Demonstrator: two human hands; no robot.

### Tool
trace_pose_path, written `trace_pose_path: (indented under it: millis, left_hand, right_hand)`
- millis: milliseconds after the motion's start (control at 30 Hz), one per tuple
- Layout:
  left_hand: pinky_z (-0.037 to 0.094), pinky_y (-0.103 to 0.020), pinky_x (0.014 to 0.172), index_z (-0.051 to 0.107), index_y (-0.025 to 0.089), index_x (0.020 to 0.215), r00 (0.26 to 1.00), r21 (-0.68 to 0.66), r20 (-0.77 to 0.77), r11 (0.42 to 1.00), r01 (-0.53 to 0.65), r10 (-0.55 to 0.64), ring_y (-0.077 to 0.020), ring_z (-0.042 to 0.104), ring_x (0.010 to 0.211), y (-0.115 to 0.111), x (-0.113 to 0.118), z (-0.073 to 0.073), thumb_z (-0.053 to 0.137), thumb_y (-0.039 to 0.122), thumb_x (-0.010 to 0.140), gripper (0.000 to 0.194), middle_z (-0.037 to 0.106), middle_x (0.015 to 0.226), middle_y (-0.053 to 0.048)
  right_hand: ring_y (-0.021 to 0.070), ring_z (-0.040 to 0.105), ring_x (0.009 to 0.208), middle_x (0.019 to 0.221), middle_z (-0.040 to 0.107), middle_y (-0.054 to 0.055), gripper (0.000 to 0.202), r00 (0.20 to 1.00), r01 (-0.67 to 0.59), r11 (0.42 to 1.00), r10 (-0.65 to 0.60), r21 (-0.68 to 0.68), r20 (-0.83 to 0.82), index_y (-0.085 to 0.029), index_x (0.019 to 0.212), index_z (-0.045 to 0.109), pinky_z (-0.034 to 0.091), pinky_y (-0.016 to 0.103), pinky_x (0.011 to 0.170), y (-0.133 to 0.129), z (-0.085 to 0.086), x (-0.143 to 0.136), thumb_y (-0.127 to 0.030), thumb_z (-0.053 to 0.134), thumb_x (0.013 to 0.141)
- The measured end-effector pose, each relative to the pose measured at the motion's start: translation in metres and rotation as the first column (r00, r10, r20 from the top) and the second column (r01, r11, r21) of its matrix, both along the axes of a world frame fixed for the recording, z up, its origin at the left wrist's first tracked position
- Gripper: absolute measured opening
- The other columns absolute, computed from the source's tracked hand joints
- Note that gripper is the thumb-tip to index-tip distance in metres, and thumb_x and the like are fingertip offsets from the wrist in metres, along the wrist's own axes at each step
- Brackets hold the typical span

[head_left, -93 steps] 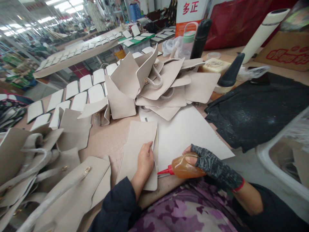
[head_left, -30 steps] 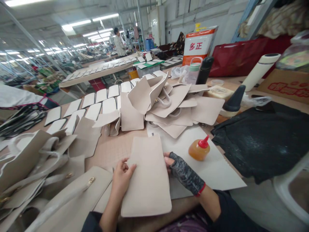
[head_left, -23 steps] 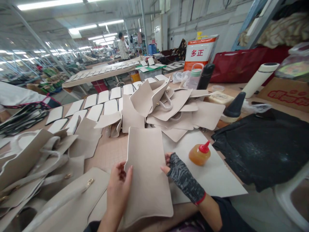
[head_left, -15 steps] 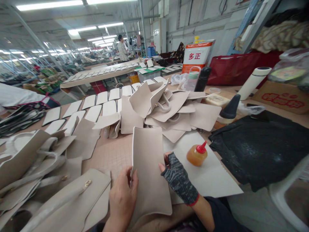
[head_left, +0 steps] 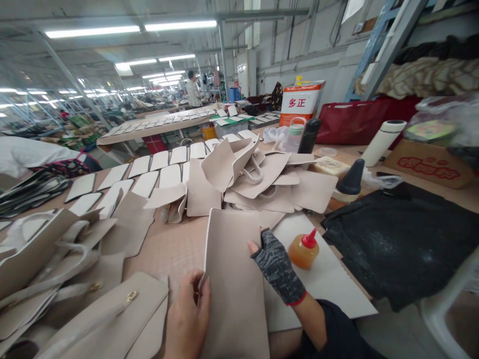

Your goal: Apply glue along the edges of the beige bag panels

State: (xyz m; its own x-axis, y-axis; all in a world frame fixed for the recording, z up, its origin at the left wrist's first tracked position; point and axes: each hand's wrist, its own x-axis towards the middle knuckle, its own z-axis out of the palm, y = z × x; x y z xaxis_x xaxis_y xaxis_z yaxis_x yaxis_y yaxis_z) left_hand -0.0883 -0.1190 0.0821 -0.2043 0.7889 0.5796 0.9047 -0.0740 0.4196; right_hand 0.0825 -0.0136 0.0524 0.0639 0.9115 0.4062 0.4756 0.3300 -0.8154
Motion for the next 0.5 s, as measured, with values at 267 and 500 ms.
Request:
trace_pose_path:
  millis: [267, 500]
  left_hand:
    - [0.051, -0.020, 0.056, 0.056, 0.019, 0.093, 0.944, 0.091, -0.330, 0.994, 0.064, -0.031, -0.0126, 0.066, 0.055, 0.004, 0.010, 0.007, 0.039, 0.025, 0.093, 0.018, 0.069, 0.071, -0.002]
    - [0.050, -0.022, 0.055, 0.056, 0.019, 0.097, 0.955, 0.067, -0.287, 0.993, 0.097, -0.074, -0.0143, 0.067, 0.063, 0.008, 0.008, 0.004, 0.043, 0.023, 0.091, 0.015, 0.070, 0.077, -0.004]
  right_hand:
    - [0.0269, 0.064, 0.094, 0.104, 0.066, 0.016, 0.041, 0.986, -0.090, 0.996, 0.091, -0.013, 0.137, -0.012, 0.118, 0.056, 0.052, 0.043, 0.087, -0.006, 0.001, 0.001, -0.033, 0.050, 0.083]
    - [0.0210, 0.059, 0.072, 0.094, 0.064, 0.012, 0.045, 0.977, -0.200, 0.963, 0.182, -0.183, -0.112, -0.014, 0.118, 0.057, 0.053, 0.041, 0.074, -0.007, 0.008, 0.003, -0.038, 0.053, 0.080]
